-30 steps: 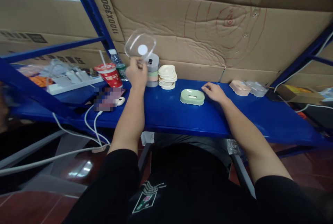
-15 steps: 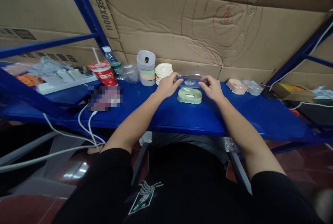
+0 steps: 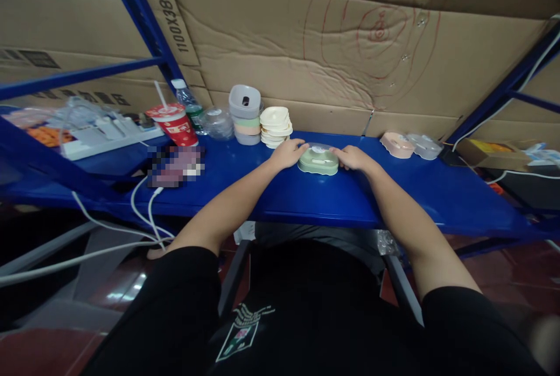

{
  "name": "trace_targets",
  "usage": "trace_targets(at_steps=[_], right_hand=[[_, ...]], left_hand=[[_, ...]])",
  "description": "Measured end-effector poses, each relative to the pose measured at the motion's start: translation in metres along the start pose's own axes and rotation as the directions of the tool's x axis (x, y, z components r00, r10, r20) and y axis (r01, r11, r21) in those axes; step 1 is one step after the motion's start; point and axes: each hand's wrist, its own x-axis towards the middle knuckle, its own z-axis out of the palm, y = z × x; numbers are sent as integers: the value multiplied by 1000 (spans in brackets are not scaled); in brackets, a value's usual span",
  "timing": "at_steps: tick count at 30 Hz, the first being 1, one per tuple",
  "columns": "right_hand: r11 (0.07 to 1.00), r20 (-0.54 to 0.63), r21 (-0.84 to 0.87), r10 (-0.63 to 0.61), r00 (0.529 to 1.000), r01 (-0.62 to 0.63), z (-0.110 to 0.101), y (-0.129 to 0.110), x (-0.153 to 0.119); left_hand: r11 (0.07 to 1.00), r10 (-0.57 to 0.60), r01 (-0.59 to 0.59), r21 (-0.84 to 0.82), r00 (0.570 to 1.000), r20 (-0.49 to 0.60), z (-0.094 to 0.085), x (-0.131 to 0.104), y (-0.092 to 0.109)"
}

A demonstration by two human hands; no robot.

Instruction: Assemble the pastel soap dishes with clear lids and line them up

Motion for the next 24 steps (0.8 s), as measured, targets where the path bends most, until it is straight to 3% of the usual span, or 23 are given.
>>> trace_targets(at_steps=[4,10,18,21,24], right_hand=[[1000,51,2,3,999,-3,3,3,2],[995,75,92,-50,996,43,8,12,6],[996,71,57,-77,994,73,7,13,5],[995,-78,-75,-71,994,65,5,13,4],[964,-305,-104,-264,915,244,9,14,5]], left_hand=[[999,-8,4,45,996,87,-3,-2,1],[986,-164,167,8,956,243,-13,-7,5],[981,-173,190,-41,951,255,-12,-3,0],[985,-164,174,-20,956,245,-10,-3,-2],[992,-125,125,16,970,207,-6,-3,-2]])
